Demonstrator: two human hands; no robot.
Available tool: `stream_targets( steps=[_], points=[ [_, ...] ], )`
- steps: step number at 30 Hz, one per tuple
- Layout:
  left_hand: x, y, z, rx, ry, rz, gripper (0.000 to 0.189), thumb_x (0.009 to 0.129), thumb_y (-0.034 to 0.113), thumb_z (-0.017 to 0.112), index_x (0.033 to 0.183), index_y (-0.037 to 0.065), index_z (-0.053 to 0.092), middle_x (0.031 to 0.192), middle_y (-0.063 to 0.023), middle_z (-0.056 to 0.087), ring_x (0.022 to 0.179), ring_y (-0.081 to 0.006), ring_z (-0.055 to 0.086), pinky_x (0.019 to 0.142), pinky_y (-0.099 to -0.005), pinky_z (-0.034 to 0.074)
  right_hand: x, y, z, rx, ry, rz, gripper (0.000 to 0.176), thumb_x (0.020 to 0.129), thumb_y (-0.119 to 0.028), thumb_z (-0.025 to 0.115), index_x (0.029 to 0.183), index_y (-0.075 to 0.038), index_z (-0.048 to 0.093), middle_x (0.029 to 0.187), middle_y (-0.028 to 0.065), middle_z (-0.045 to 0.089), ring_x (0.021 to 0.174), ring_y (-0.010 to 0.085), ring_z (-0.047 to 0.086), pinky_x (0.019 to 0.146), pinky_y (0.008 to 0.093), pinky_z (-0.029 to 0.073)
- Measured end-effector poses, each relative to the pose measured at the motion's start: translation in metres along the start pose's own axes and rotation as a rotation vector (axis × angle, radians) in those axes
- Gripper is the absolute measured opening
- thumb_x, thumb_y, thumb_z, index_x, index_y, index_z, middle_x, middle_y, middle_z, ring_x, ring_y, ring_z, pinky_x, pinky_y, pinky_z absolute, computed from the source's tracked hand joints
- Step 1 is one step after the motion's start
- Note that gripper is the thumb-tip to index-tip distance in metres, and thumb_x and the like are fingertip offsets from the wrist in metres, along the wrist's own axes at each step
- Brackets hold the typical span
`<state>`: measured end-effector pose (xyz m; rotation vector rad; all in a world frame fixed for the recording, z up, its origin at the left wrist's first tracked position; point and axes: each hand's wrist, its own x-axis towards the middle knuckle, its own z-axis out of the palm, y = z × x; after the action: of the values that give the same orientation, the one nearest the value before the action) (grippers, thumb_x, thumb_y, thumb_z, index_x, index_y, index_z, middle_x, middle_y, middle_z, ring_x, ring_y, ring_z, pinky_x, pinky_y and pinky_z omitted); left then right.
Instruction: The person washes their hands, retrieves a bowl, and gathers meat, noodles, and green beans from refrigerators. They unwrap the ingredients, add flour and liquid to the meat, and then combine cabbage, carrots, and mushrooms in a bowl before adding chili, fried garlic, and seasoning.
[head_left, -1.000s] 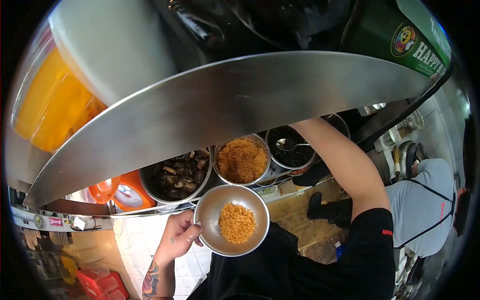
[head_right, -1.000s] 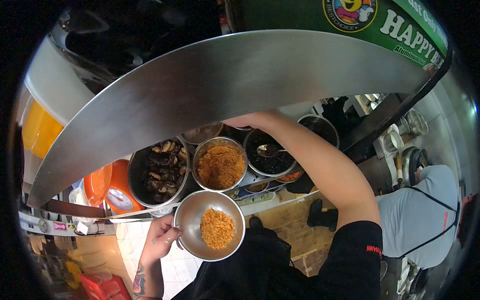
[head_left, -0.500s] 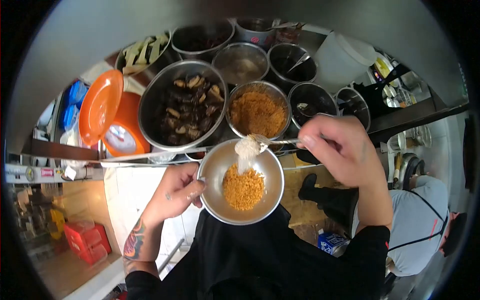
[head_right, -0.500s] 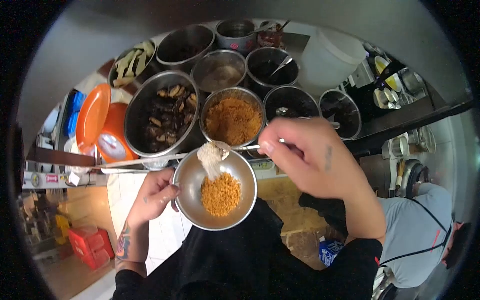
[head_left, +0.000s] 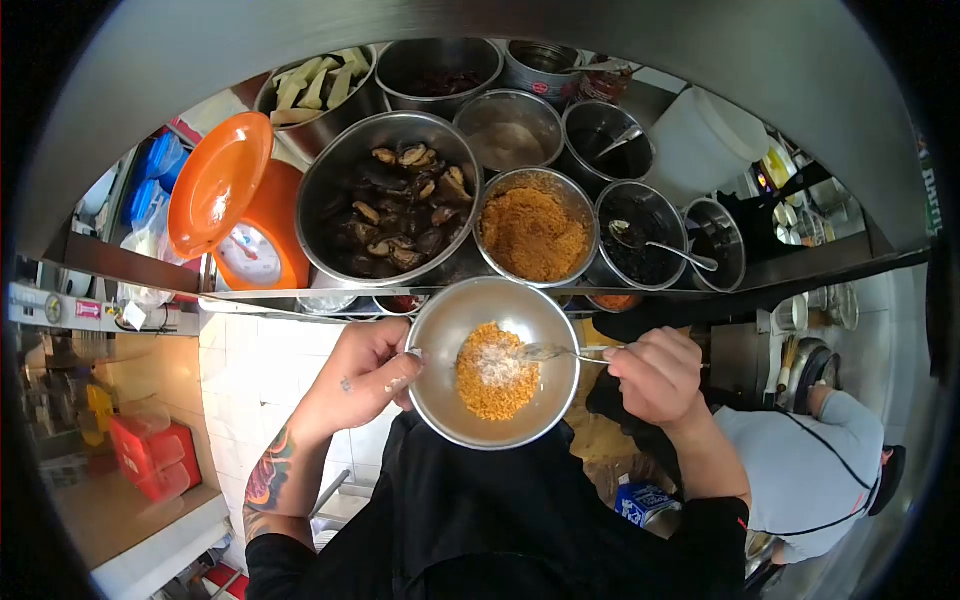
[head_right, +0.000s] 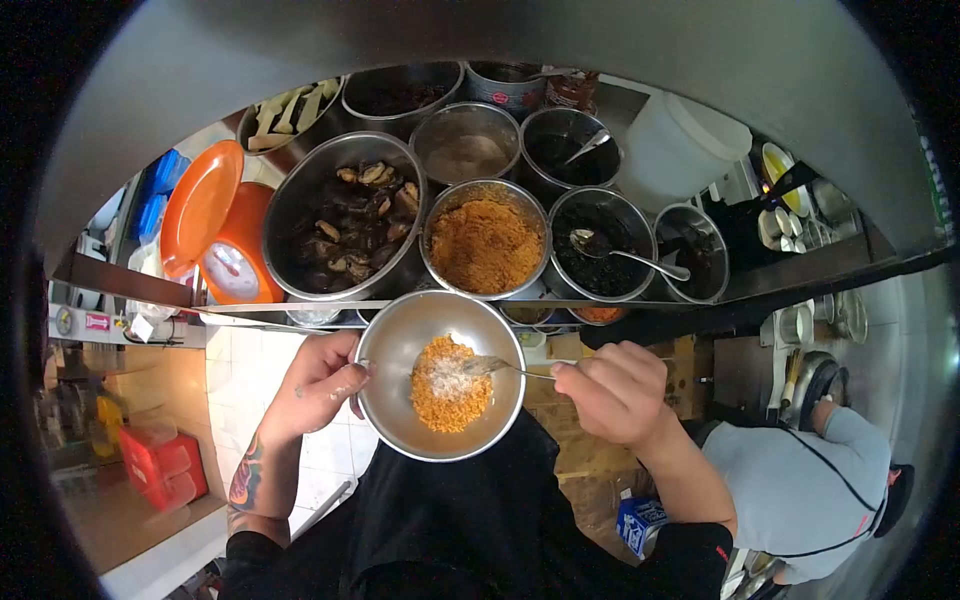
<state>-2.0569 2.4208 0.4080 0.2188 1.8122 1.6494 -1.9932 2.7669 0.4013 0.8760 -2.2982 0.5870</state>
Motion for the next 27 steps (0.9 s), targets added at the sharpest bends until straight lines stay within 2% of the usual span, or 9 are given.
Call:
stream_targets(
  steps=[10,14,19,21,22,23,24,25,27],
  points=[
    [-0.005,-0.014,0.006,-0.057,0.021,0.049,0.014,0.092,0.011,0.057,0.085,-0.002,0.059,0.068,-0.0037,0.062,0.057,-0.0084,0.062,0.052,-0.0226,0.049,0.051,0.003,-0.027,0.038,-0.144,-0.020,0.011,0.069,-0.003,0.072,0.080,-0.005,0.069,0.064,0.0020,0.056,0.052,0.0188,0.050,0.049,0.0313,0.034],
    [-0.019,-0.030,-0.001,-0.116,0.039,0.060,0.015,0.093,0.011,0.057,0.089,-0.003,0.060,0.071,-0.0041,0.063,0.060,-0.0086,0.062,0.054,-0.0229,0.050,0.076,0.017,-0.014,-0.097,0.032,0.211,0.011,0.076,0.008,0.063,0.084,0.001,0.067,0.070,0.0095,0.062,0.058,0.0269,0.058,0.055,0.0353,0.045],
    [-0.061,-0.075,-0.042,-0.151,0.106,0.073,0.018,0.095,0.014,0.058,0.096,-0.004,0.062,0.075,-0.0040,0.065,0.062,-0.0082,0.062,0.056,-0.0236,0.052,0.097,0.016,0.003,-0.258,-0.080,0.344,0.010,0.083,-0.005,0.070,0.093,-0.003,0.071,0.074,0.0137,0.062,0.061,0.0288,0.058,0.057,0.0365,0.046],
    [-0.092,-0.094,-0.071,-0.209,0.181,0.095,0.019,0.096,0.016,0.058,0.097,-0.003,0.062,0.075,-0.0024,0.063,0.062,-0.0078,0.062,0.055,-0.0231,0.051,0.080,0.015,-0.009,-0.435,0.042,0.507,0.017,0.089,-0.012,0.070,0.103,-0.003,0.072,0.087,0.0122,0.071,0.075,0.0213,0.066,0.070,0.0322,0.052],
    [-0.110,-0.112,-0.093,-0.199,0.225,0.128,0.019,0.097,0.017,0.058,0.096,-0.001,0.062,0.073,-0.0003,0.061,0.062,-0.0074,0.061,0.054,-0.0234,0.049,0.074,0.006,-0.018,-0.389,0.117,0.774,0.023,0.099,-0.017,0.060,0.109,0.000,0.071,0.103,0.0114,0.074,0.092,0.0173,0.068,0.083,0.0321,0.052],
    [-0.133,-0.132,-0.120,-0.143,0.253,0.174,0.018,0.097,0.018,0.058,0.094,0.000,0.061,0.071,0.0009,0.058,0.060,-0.0072,0.060,0.054,-0.0240,0.048,0.055,0.009,-0.026,-0.379,0.244,0.761,0.028,0.102,-0.020,0.055,0.111,0.002,0.070,0.101,0.0091,0.073,0.098,0.0186,0.066,0.091,0.0322,0.051],
    [-0.165,-0.138,-0.125,-0.131,0.283,0.173,0.017,0.095,0.017,0.058,0.096,0.000,0.063,0.072,-0.0001,0.061,0.059,-0.0070,0.060,0.054,-0.0235,0.049,0.035,-0.016,-0.056,-0.025,0.254,0.715,0.028,0.104,-0.018,0.050,0.112,0.001,0.070,0.106,0.0120,0.072,0.105,0.0231,0.065,0.097,0.0349,0.049],
    [-0.198,-0.141,-0.149,-0.065,0.387,0.154,0.015,0.094,0.015,0.058,0.092,0.001,0.063,0.070,-0.0003,0.061,0.061,-0.0065,0.060,0.055,-0.0245,0.049,-0.019,0.032,-0.063,0.439,0.455,0.574,0.032,0.106,-0.021,0.045,0.106,-0.001,0.069,0.107,0.0150,0.068,0.100,0.0235,0.064,0.089,0.0356,0.051],
    [-0.250,-0.177,-0.193,-0.159,0.522,0.252,0.015,0.094,0.014,0.059,0.092,0.000,0.063,0.072,-0.0006,0.062,0.067,-0.0060,0.061,0.058,-0.0255,0.050,0.065,-0.089,0.039,1.325,-0.225,0.244,0.039,0.105,-0.031,0.046,0.094,-0.002,0.068,0.092,0.0118,0.067,0.081,0.0178,0.061,0.071,0.0289,0.049]
  ],
)
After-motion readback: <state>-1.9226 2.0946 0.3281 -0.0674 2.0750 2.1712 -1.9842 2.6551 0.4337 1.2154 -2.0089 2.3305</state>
